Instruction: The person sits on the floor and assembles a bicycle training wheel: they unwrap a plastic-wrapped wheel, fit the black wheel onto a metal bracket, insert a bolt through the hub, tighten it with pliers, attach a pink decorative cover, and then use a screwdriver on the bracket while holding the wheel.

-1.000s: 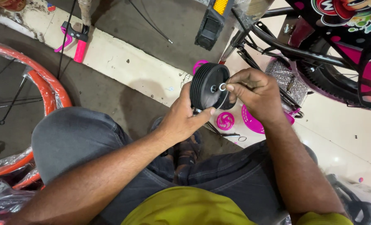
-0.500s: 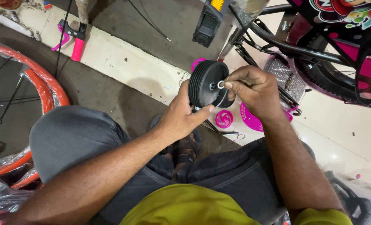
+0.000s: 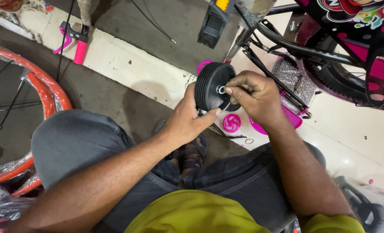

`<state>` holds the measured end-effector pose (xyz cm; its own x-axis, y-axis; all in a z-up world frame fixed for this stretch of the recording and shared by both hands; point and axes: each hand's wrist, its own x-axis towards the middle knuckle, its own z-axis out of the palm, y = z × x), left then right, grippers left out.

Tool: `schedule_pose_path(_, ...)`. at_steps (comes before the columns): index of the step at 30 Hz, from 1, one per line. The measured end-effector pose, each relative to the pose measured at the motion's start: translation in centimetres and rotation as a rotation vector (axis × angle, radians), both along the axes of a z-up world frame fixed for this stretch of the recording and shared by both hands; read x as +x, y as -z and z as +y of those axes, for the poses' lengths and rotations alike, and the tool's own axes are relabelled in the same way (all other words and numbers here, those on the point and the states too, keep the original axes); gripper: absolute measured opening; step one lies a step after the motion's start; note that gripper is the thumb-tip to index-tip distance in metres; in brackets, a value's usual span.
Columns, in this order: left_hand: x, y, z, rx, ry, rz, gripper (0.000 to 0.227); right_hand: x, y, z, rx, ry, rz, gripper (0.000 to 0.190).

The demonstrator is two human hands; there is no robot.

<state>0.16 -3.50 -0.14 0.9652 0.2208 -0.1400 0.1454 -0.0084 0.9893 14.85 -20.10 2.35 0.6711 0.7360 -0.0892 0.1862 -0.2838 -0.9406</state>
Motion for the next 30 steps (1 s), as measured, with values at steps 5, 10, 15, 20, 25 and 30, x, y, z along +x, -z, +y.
schedule_pose_path(5, -0.1, 0.0, -0.1, 0.006, -0.019, -0.021, 0.067, -0.5, -0.5, 0.4, -0.015, 0.016, -0.045, 0.003)
schedule_pose_path(10, 0.0, 0.1, 0.1, -0.03, 0.014, 0.016, 0.071, -1.1, -1.9, 1.2, -0.102, -0.01, -0.264, 0.006)
schedule_pose_path(15, 0.0, 0.3, 0.1, -0.012, 0.022, 0.012, 0.07, -1.2, -1.8, 1.3, -0.146, 0.001, -0.361, 0.008)
schedule_pose_path(20, 0.1, 0.1, 0.2, -0.014, 0.005, 0.016, 0.069, -1.1, -2.0, 1.4, -0.083, -0.077, -0.512, 0.011)
schedule_pose_path(25, 0.1, 0.3, 0.2, -0.004, -0.023, -0.003, 0.068, -1.3, -2.2, 1.6, -0.017, -0.13, -0.555, 0.021)
schedule_pose_path(30, 0.1, 0.1, 0.1, 0.011, -0.032, -0.001, 0.066, -1.7, -2.4, 1.8, -0.043, -0.146, -0.592, 0.024)
